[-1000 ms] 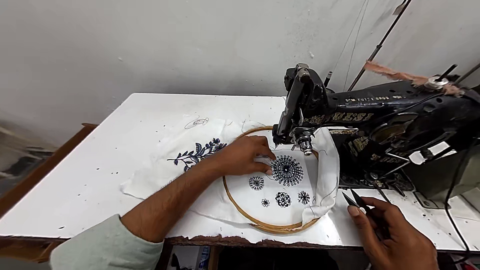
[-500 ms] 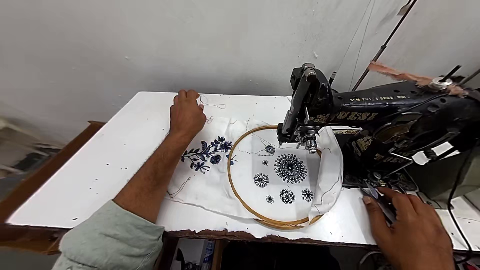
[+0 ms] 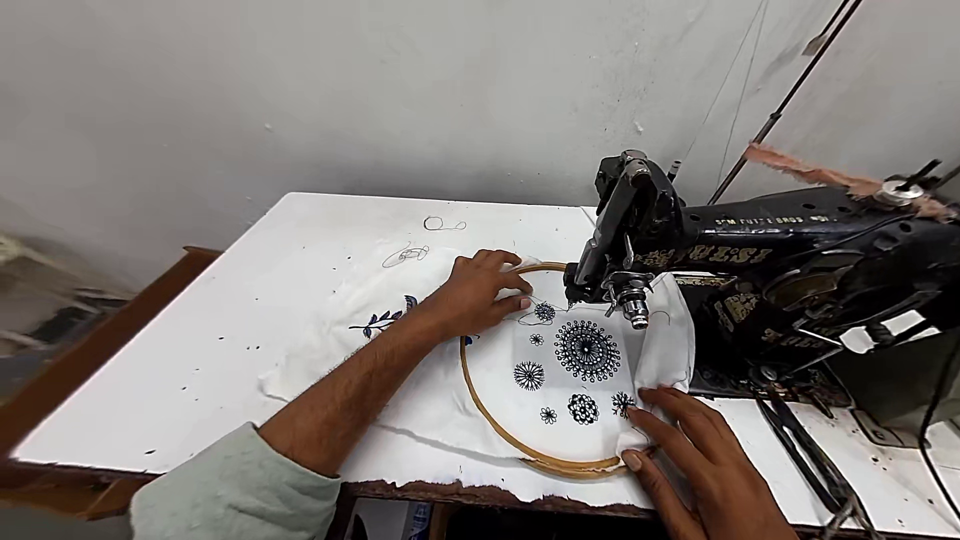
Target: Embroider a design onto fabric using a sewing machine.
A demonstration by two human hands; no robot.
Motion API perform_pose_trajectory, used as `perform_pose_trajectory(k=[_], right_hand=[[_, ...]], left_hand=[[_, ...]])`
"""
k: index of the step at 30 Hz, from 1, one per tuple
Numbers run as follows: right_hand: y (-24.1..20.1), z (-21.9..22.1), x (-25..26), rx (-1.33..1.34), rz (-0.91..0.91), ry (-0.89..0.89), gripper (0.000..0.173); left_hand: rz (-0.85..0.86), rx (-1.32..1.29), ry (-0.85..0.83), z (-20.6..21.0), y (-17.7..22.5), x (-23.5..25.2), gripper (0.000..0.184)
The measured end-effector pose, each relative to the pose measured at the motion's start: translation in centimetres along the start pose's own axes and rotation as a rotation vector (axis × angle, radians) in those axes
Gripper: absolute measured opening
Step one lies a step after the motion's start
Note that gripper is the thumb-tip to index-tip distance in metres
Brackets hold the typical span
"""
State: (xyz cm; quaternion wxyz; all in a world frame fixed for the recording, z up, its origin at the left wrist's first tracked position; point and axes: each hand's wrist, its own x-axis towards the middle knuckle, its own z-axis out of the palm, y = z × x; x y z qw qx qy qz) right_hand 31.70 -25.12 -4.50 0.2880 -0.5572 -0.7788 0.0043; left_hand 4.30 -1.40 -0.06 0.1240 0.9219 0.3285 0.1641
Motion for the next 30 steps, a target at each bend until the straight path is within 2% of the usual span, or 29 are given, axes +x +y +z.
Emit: perform_pose_trajectory(k=[1,3,4,6,9,10,14,17,21,23,25,27,30], right_hand=[[0.0,0.0,0.0,0.008,0.004,0.002,0.044],[-0.1,0.0,0.0,0.005,0.007,0.016,0.042],[-0.1,0.0,-0.1,0.002,0.007,0.028,0.042],[-0.2,0.2,-0.2,-0.007,0.009,0.044,0.041],[-0.4,0.5,-0.2,-0.031,0.012,0.068,0.040],[-0.5,0.6,-0.2,-0.042,0.014,0.073,0.039],[-0.6,0.8,-0.3,-0.063,0.014,0.104,0.039],[-0.3,0.9,-0.6,-0.063,0.006,0.147,0.038],[-0.1,1.2,-1.1,0.021,0.042,0.302,0.028],[-0.2,1.0,-1.2,0.093,0.077,0.390,0.022],[-0.1,0.3,-1.4,0.167,0.121,0.445,0.019],[0.5,-0.7,-2.0,0.172,0.161,0.471,0.018],[2.8,-2.6,-3.7,-0.048,0.193,0.454,0.023]], left_hand=[[0.020,0.010,-0.033,0.0,0.3,-0.1,0.044],[0.002,0.024,-0.208,-0.9,1.4,-0.2,0.067],[-0.020,0.022,-0.271,-1.3,1.9,-0.2,0.072],[-0.009,0.001,-0.243,-1.3,2.0,-0.2,0.057],[0.056,-0.002,-0.069,-0.4,2.3,0.0,0.016],[0.063,0.036,-0.033,-0.2,2.8,0.0,0.011],[0.068,0.242,0.021,1.1,4.0,0.2,0.008],[-0.068,0.273,0.127,0.4,1.8,0.3,0.014],[-0.424,0.291,0.350,-4.1,-2.6,-0.5,0.022],[-0.584,0.309,0.343,-4.8,-4.3,-1.3,0.024],[-0.651,0.301,0.253,-4.4,-5.4,-1.6,0.034],[-0.562,0.256,0.209,-4.0,-5.1,-1.5,0.042],[-0.270,0.151,0.119,-3.6,-3.4,-0.9,0.040]])
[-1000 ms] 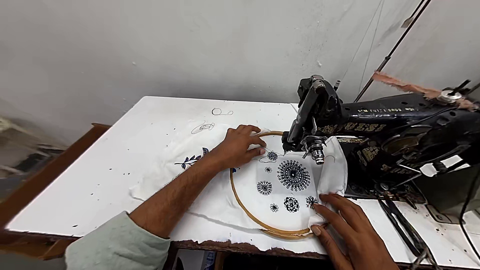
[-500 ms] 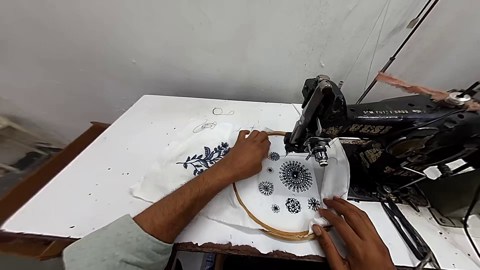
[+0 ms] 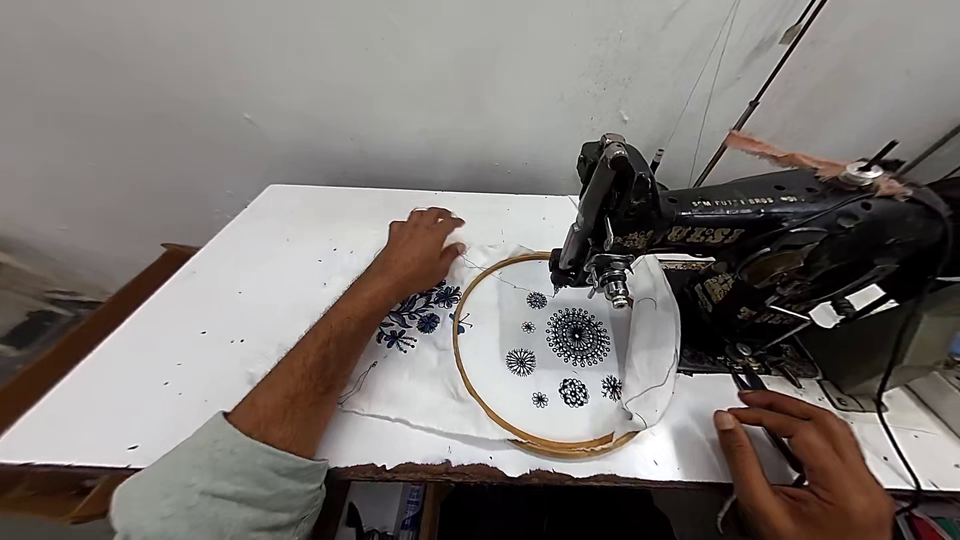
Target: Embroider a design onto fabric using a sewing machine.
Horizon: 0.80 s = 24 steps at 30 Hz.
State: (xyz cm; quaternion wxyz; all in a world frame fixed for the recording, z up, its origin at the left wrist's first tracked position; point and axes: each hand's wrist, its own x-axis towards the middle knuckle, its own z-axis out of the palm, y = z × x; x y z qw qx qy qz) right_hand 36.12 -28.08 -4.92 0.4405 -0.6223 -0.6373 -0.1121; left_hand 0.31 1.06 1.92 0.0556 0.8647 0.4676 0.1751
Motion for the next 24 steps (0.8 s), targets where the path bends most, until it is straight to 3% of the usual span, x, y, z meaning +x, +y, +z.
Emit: perform_pose_trajectory(k=[4,6,9,11,14,17,20,22,24], right_hand=[[4.3,-2.5,-0.9,-0.247,0.041,-0.101,0.031],[5.5,-3.2,-1.2,-0.262,0.110,-0.109,0.034],[4.9,-3.1,-0.8,-0.246,0.113,-0.065,0.032],[3.3,-2.4,0.1,-0.175,0.040,-0.033,0.029],[0.6,-0.7,2.6,-0.042,-0.119,-0.090,0.024],[-1.0,2.8,6.3,0.001,-0.330,-0.229,0.027],[-0.8,6.7,10.8,-0.086,-0.442,-0.404,0.034],[-1.0,8.2,13.9,-0.161,-0.345,-0.509,0.029],[-2.5,8.8,16.5,-0.239,-0.118,-0.613,0.022]], left_hand=[[0.235,-0.179,-0.261,1.3,1.9,0.1,0.053],[0.283,-0.159,-0.243,2.2,1.4,0.3,0.057],[0.278,-0.222,-0.085,2.0,1.8,0.1,0.043],[0.298,-0.366,0.014,2.1,3.5,0.1,0.027],[0.329,-0.475,-0.077,3.0,6.8,0.2,0.019],[0.347,-0.378,-0.147,4.3,8.1,0.4,0.020],[0.370,-0.282,-0.059,4.7,8.0,0.4,0.021],[0.325,-0.276,-0.001,4.5,7.7,0.5,0.022],[0.221,-0.248,0.061,3.9,6.6,1.0,0.022]])
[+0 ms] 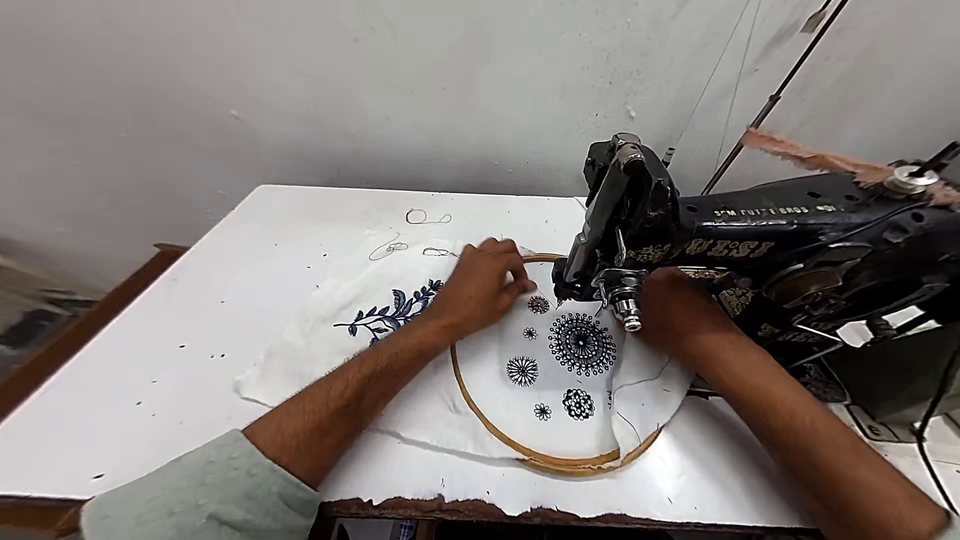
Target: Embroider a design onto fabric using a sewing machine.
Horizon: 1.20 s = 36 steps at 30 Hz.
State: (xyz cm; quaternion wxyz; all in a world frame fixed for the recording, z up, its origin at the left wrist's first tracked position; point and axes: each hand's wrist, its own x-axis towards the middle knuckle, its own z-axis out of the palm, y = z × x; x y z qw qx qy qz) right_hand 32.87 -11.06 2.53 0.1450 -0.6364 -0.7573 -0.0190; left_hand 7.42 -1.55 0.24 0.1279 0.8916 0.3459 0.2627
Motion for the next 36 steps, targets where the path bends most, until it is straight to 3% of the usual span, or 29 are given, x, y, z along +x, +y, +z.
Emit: perform_pose_trajectory(k=[3,6,10,16,18,21,23,25,26,28,30,32,36], right_hand=[[-1.1,-0.7,1.7,-0.007,0.140,-0.031,0.028],[-1.5,0.4,1.5,0.044,0.115,0.094,0.023],[-1.6,1.6,0.9,0.045,0.129,0.163,0.022],[-1.5,1.0,0.5,0.155,0.160,0.105,0.021],[-1.3,1.1,0.6,0.138,0.146,0.129,0.021],[-2.3,0.2,0.7,0.158,0.251,0.054,0.025],[-2.5,0.0,0.7,0.182,0.267,0.062,0.019],[-2.6,0.2,0.7,0.180,0.255,0.057,0.017],[-2.3,0.5,0.7,0.171,0.229,0.049,0.017],[-1.7,1.2,0.6,0.175,0.167,0.042,0.018],[-1.5,1.7,0.4,0.176,0.111,0.087,0.018],[-1.3,2.0,0.4,0.169,0.106,0.123,0.017],[-1.3,2.2,0.0,0.199,0.151,0.132,0.017]], left_hand=[[-0.180,0.066,0.141,-2.8,-3.6,0.5,0.024],[-0.269,0.102,0.172,-4.4,-6.3,0.2,0.023],[-0.171,0.182,0.075,-3.1,-5.1,0.4,0.024],[-0.187,0.065,0.242,-3.4,-5.3,0.0,0.028],[-0.213,-0.154,0.335,-3.7,-4.7,-0.2,0.027],[-0.300,-0.908,0.429,-4.0,-0.8,-0.2,0.015],[-0.318,-1.174,0.365,-3.9,1.6,-0.6,0.022],[-0.229,-0.978,0.193,-3.1,2.2,-1.1,0.018],[-0.150,-0.722,0.090,-2.6,2.0,-1.4,0.013],[0.031,-0.125,-0.108,-1.9,1.9,-2.1,0.028],[0.149,0.189,-0.232,-1.1,2.1,-2.9,0.042],[0.178,0.305,-0.282,-0.7,2.5,-3.5,0.052],[0.053,0.322,-0.409,-1.2,3.5,-4.3,0.061]])
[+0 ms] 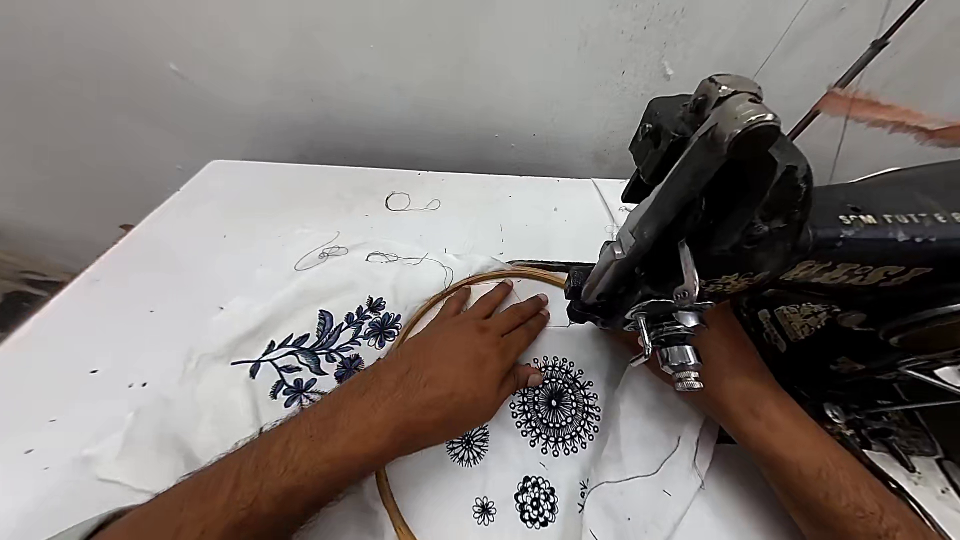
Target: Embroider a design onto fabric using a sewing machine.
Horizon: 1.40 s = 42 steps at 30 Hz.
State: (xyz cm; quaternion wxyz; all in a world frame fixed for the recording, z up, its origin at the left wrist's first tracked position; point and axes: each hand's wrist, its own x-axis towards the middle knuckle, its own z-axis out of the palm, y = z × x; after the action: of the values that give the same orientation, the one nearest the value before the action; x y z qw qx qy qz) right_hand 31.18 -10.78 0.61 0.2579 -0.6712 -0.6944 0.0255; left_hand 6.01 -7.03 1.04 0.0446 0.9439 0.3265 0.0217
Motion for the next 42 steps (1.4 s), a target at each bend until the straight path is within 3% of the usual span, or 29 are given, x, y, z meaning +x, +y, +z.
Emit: perform_pose_trajectory(k=[28,42], right_hand=[[0.5,0.6,-0.4,0.113,0.048,0.028,0.019],[0.9,0.9,-0.3,0.088,-0.020,0.036,0.020]], left_hand=[[-0.026,0.017,-0.043,-0.2,0.3,-0.2,0.061],[-0.031,0.001,-0.088,-0.6,0.2,-0.4,0.060]])
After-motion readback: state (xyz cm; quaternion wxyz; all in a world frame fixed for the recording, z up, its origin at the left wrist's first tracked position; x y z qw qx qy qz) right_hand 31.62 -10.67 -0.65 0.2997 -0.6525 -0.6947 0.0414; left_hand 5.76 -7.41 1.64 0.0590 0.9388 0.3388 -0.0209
